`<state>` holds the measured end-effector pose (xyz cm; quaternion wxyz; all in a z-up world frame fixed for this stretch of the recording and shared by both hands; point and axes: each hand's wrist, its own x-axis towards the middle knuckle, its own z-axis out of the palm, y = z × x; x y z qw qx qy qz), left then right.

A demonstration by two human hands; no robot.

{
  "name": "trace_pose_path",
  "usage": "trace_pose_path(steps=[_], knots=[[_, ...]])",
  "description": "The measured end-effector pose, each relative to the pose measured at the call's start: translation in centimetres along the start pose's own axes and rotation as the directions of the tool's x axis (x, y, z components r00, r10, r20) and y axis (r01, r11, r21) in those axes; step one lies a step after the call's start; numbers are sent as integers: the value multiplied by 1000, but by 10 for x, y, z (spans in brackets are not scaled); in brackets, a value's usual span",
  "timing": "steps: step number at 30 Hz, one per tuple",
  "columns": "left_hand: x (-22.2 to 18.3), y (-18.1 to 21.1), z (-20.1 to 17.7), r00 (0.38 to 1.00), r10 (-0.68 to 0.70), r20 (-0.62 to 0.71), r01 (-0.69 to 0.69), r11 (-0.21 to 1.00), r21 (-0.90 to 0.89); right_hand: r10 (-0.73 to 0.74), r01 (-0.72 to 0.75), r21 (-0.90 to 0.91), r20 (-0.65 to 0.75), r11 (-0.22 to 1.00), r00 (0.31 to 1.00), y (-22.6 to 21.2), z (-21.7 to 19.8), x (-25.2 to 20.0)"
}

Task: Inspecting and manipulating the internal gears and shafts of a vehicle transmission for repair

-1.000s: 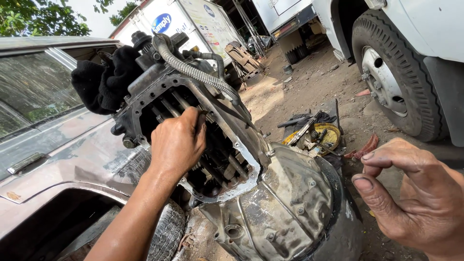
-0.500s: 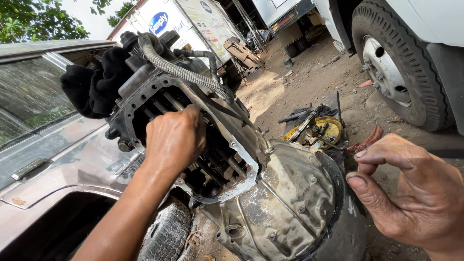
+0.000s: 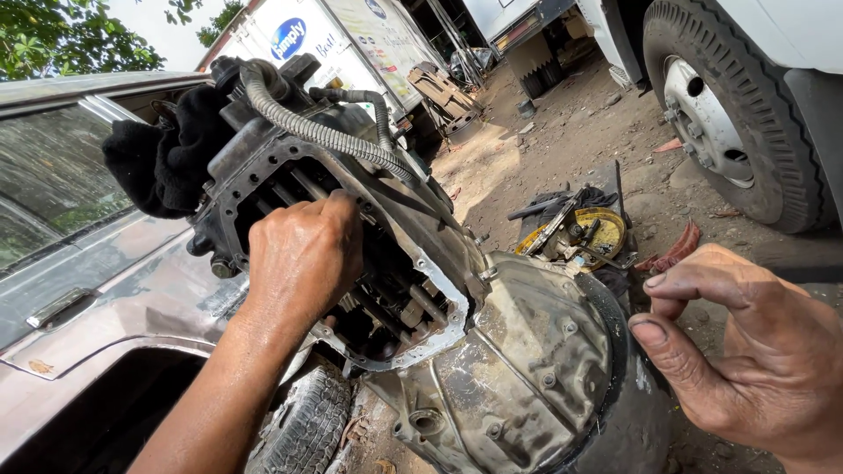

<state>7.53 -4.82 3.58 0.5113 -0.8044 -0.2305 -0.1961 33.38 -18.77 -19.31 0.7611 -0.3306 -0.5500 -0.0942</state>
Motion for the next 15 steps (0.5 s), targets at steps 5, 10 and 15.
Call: trace_pose_path(steps=[5,10,15], knots=[[-7,-2,10,999,37,21,-40,983,177,9,-8,4,-17,1000,1000,5,0,-4],[-5,-5,8,997,72,21,-75,981,177,4,-4,10,-6,1000,1000,-2,2,-1],[-4,-5,11,994,75,76,-91,969,231,-18,18,-14,-3,1000,1000,-4,3,1]])
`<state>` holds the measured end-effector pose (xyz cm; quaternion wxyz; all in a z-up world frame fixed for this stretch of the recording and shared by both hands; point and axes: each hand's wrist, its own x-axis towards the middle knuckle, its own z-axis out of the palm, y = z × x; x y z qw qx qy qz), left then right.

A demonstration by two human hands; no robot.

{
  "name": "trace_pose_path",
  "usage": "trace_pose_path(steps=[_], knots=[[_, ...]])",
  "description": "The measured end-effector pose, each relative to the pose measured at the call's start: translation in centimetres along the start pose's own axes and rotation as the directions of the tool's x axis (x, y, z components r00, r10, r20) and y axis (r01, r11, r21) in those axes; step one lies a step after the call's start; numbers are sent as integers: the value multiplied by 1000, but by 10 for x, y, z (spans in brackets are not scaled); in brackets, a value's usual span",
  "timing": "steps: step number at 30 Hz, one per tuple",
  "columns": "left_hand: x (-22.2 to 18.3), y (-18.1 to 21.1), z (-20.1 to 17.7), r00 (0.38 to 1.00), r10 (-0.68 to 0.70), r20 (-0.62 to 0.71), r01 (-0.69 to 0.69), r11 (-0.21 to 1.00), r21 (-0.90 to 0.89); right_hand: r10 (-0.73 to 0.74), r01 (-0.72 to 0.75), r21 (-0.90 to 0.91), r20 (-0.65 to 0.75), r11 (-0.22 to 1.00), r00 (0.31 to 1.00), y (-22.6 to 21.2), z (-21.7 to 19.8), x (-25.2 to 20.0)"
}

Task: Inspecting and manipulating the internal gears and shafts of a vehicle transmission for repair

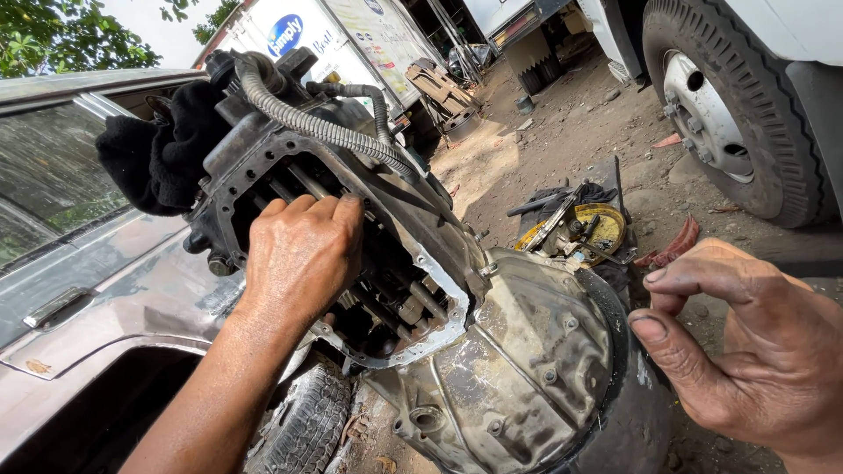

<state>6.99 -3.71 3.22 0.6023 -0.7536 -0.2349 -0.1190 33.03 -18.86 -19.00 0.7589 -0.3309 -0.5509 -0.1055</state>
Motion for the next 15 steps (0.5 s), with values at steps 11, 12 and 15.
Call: trace_pose_path(steps=[11,12,15], knots=[[12,6,-15,932,-283,227,351,863,-364,14,-14,25,1,1000,1000,2,-1,-2],[13,7,-15,897,-335,288,431,806,-406,9,-8,31,-6,999,1000,2,-2,-1],[16,9,-24,839,-381,389,543,639,-546,12,-12,10,-7,1000,1000,5,-8,-2]])
